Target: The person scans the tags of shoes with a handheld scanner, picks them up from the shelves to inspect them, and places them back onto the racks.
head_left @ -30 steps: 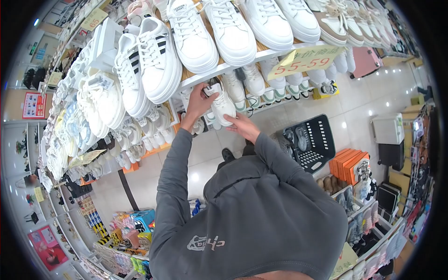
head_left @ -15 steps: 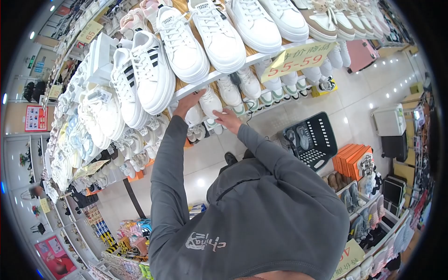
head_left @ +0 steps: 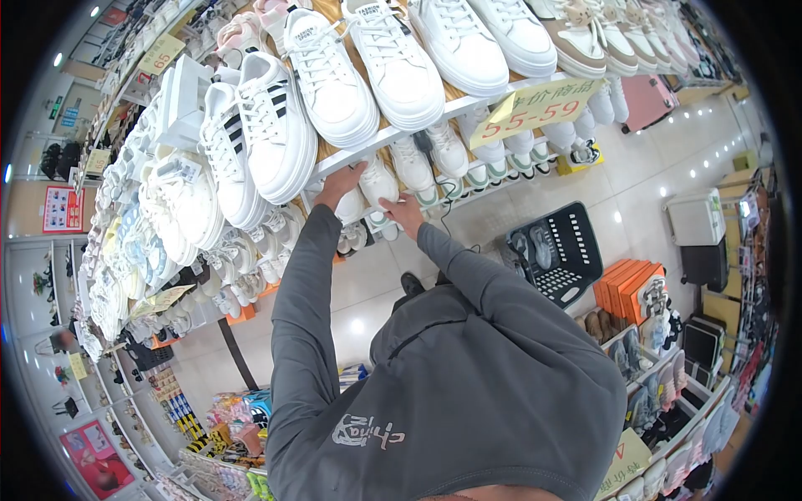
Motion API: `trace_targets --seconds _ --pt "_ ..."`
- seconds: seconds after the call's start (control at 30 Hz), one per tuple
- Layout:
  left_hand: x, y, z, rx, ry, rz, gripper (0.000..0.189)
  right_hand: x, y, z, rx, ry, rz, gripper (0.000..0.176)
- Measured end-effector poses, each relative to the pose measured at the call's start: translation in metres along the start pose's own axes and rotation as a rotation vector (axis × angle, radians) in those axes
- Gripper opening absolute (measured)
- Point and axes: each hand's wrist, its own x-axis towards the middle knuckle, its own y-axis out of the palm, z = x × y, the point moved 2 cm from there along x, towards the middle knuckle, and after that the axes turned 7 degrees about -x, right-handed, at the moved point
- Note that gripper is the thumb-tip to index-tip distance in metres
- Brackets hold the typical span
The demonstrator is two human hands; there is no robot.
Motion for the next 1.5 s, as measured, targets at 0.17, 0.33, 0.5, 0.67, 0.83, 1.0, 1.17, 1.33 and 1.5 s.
trace_targets --seconds 0.17,0.33,0.5,0.67,0.83,1.0,1.17,1.33,1.5 --pt "-0.001 0.002 0.003 0.006 0.013 -0.015 0.071 0.0 0.0 -0.005 -0.024 0.001 -0.033 0.09" --pt "-0.003 0.004 0.005 0.049 0.069 -0.064 0.068 -0.004 0.003 -0.005 -0.063 0.007 -0.056 0.086" --pt "-0.014 0.004 0.006 -0.006 0.131 -0.136 0.063 -0.003 0.003 -0.008 -0.021 -0.007 -0.046 0.089" --pt "-0.049 0.011 0.001 -0.038 0.309 -0.393 0.058 -0.006 0.003 -0.006 -0.105 0.004 -0.049 0.084" --pt "-0.108 0.018 -0.016 -0.383 0.231 -0.468 0.05 -0.025 0.006 0.01 -0.068 -0.007 0.002 0.084" --pt "-0.168 0.048 0.003 -0.509 0.158 -0.566 0.038 -0.023 0.001 0.003 -0.1 0.037 -0.016 0.086" --pt "-0.228 0.098 0.065 -0.633 0.008 -0.478 0.025 -0.05 -0.019 0.011 -0.235 0.089 0.115 0.082" --pt "-0.307 0.164 0.15 -0.572 -0.245 -0.162 0.027 -0.085 -0.059 0.021 -0.266 0.13 0.228 0.062" --pt "-0.398 0.249 0.242 -0.725 -0.612 -0.011 0.032 -0.118 -0.109 0.023 -0.366 0.021 0.018 0.047"
